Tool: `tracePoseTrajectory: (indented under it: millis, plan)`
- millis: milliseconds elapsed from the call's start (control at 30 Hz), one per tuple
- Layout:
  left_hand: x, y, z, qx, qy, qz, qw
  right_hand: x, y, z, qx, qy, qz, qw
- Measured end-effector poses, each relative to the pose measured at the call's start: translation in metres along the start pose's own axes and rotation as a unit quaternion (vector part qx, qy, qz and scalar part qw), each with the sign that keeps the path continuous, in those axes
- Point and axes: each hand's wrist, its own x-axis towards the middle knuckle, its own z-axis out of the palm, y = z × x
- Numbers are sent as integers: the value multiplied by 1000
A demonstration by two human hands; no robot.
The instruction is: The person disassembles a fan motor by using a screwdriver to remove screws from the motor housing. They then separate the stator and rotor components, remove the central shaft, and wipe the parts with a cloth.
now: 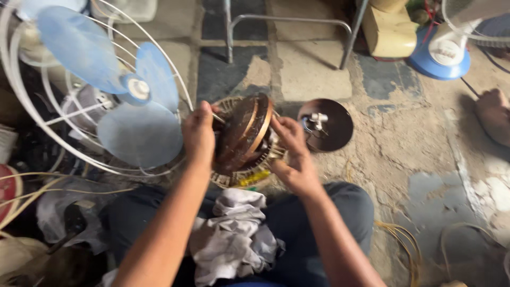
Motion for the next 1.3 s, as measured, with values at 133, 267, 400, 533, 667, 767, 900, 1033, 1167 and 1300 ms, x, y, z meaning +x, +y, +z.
tracePoseTrajectory:
  millis: [133, 267, 400, 533, 667, 767, 900, 1033, 1167, 1300]
  plan:
    - [1, -13, -5, -129, 39, -121, 983, 29, -9, -7, -191, -54, -19, 980]
    - [9, -27, 16, -19, 24, -19, 999, 39, 2, 0, -177, -10, 54, 983]
    - [13, -41, 21, 17, 43, 56, 997, 32, 5, 2, -55, -25, 27, 998]
    - [30, -42, 0, -84, 55, -89, 991, 46, 5, 9, -249, -38, -6, 968]
    - [45, -31, -25, -137, 50, -201, 969, 69, 5, 21, -366, -71, -91, 923]
    - [51, -24, -29, -156, 61, -244, 955, 84, 3, 23, -389, -116, -86, 910]
    - [57, -26, -35, -163, 69, -268, 947, 94, 5, 26, -333, -145, -29, 931]
    - [64, -36, -40, -101, 73, -252, 960, 94, 19, 40, -316, -139, -53, 937]
    - [72, -42, -48, -101, 75, -295, 947, 86, 43, 68, -275, -93, -63, 955]
    - [74, -42, -58, -107, 61, -316, 941, 79, 64, 89, 9, -88, 77, 993]
